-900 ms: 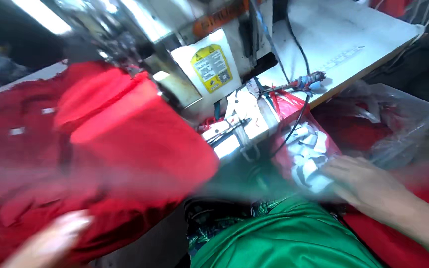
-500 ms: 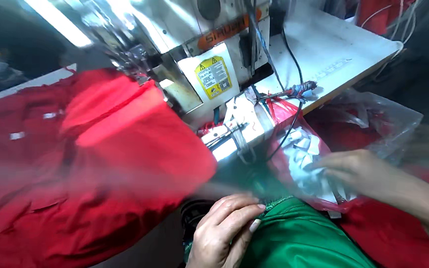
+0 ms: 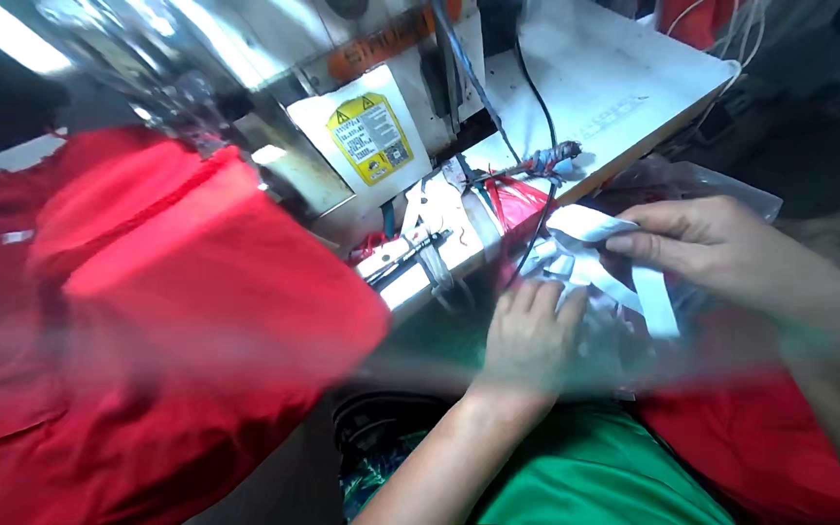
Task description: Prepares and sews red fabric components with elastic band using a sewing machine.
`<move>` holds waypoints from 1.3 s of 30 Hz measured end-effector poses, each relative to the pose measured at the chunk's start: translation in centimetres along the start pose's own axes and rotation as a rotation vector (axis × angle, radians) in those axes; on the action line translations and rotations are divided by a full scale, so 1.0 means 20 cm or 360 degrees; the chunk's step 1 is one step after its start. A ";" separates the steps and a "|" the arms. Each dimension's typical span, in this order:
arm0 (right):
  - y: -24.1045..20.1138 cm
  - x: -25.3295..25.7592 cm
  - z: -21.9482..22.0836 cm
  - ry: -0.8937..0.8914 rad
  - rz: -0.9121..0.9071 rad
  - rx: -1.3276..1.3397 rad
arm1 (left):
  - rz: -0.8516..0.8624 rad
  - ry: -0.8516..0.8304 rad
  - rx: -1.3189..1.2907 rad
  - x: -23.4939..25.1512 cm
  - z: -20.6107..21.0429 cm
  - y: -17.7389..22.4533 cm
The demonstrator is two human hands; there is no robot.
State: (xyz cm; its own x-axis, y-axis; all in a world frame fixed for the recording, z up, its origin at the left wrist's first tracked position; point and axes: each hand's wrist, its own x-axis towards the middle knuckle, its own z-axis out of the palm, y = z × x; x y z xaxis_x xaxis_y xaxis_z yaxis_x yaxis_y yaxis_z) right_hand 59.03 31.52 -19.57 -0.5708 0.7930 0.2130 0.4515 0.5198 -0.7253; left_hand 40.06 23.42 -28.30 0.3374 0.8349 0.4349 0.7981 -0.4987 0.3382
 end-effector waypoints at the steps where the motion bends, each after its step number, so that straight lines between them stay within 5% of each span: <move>1: -0.02 0.01 -0.02 0.0012 -0.0025 0.0019 | 0.0068 -0.0008 0.0073 0.02 0.04 -0.01; 12: -0.06 -0.04 -0.21 0.0280 -0.0207 0.0738 | 0.0031 0.0287 0.0383 0.15 -0.05 -0.15; 18: -0.04 -0.08 -0.23 -0.0067 -0.0293 0.0927 | 0.0019 0.0243 0.0459 0.12 -0.08 -0.10; 22: -0.14 -0.08 -0.18 -0.0226 0.0077 0.0603 | 0.0053 -0.0011 0.0440 0.04 -0.11 -0.06; 24: -0.14 -0.06 -0.15 -0.0370 0.0113 0.0564 | 0.0077 0.0080 0.0387 0.00 -0.15 -0.07; 27: -0.17 -0.02 -0.14 -0.0454 0.0072 0.0682 | -0.0089 0.0572 -0.0054 -0.04 -0.29 -0.08; 29: -0.20 0.02 -0.13 -0.0603 -0.0067 0.0761 | -0.0397 0.0711 -0.0801 -0.06 -0.40 -0.07; 31: -0.25 0.09 -0.07 -0.0865 -0.0344 0.0815 | -0.0502 0.0616 -0.1651 -0.07 -0.50 -0.08; 34: -0.37 0.19 0.06 -0.1045 -0.0708 0.0913 | -0.0290 0.0207 -0.2018 -0.09 -0.62 -0.11; 39: -0.37 0.29 0.13 -0.0858 -0.0483 0.1174 | -0.0301 0.0075 -0.2325 -0.20 -0.83 -0.21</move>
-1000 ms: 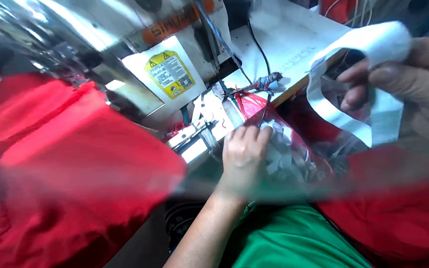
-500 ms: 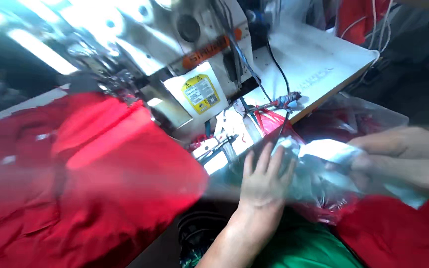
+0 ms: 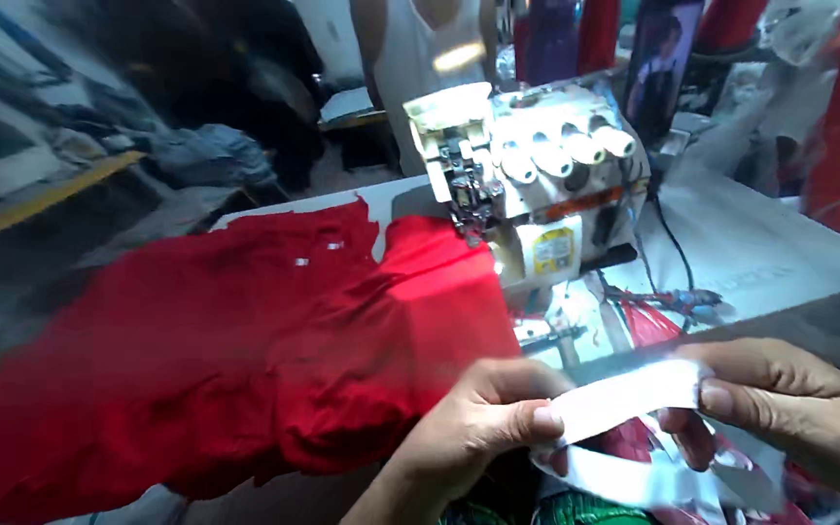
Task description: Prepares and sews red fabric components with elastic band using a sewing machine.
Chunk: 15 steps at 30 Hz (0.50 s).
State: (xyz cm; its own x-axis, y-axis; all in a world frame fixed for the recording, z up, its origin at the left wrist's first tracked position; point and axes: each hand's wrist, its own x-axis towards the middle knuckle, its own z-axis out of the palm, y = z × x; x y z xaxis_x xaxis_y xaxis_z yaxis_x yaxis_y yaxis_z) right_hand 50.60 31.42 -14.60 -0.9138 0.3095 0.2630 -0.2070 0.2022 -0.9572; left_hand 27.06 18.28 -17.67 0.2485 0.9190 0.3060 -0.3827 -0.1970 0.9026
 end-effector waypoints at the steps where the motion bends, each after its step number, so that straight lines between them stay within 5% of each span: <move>1: 0.01 0.00 -0.01 0.0004 0.0027 0.0088 | -0.0036 0.0001 0.0010 -0.03 -0.03 0.04; 9: 0.12 0.07 -0.06 -0.0342 0.0080 -0.0209 | -0.0207 0.0220 0.0392 -0.09 -0.09 0.24; 15: 0.15 0.24 0.12 -0.0505 0.0184 0.0417 | -0.0444 -0.0050 0.0699 -0.04 -0.08 0.33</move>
State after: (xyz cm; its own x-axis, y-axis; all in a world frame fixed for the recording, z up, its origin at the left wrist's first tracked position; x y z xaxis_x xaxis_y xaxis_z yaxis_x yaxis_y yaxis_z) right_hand 44.83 31.30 -16.57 -0.9899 0.0065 0.1414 -0.1415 -0.0723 -0.9873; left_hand 22.92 16.78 -12.45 0.3168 0.9477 0.0384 0.1097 -0.0768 0.9910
